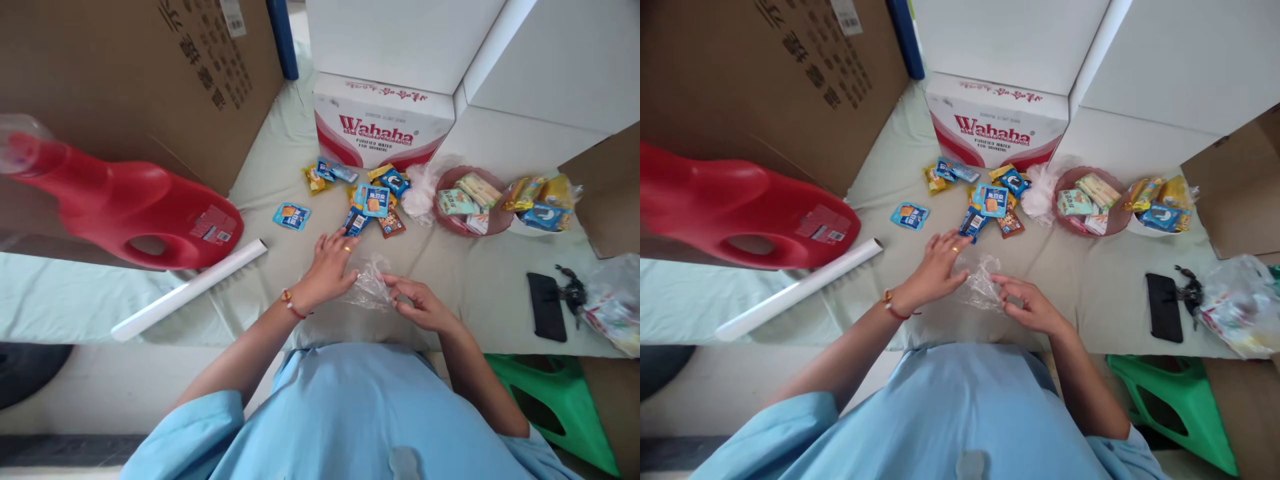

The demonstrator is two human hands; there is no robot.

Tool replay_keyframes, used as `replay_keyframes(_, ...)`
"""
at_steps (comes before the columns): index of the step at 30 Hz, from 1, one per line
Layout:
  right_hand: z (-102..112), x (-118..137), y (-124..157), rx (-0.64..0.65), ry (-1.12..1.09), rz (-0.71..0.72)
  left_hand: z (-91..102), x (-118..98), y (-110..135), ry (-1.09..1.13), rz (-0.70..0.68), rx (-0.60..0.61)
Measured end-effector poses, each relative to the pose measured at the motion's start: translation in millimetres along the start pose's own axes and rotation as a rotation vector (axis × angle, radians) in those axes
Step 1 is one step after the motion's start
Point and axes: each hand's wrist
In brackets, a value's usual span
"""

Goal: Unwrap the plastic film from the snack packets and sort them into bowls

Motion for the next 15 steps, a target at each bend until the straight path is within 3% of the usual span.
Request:
replay_keyframes(3,1,2,2,0.008,-0.025,0.016,-10.4,3,-11,0.201,-0.017,0.099)
replay_keyframes(5,1,1,5,-0.047,-0.053,-0.017,-16.7,4,-12,0.386,0.004,0.078)
replay_keyframes(11,1,-23,27,-0.370,-0.302,-0.261,-36.2,13,4,0.823,0.268,-0.337)
replay_keyframes(15,3,-36,36,-0.438,-0.471,-0.488,-49.1,23,14,0.876,0.464,-0.399)
Point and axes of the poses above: each hand's wrist, its own y-axis away from the middle knuckle, its own z-axis out of the back of the hand, x = y × z, and after that the axes turned 10 degrees about x, right-handed
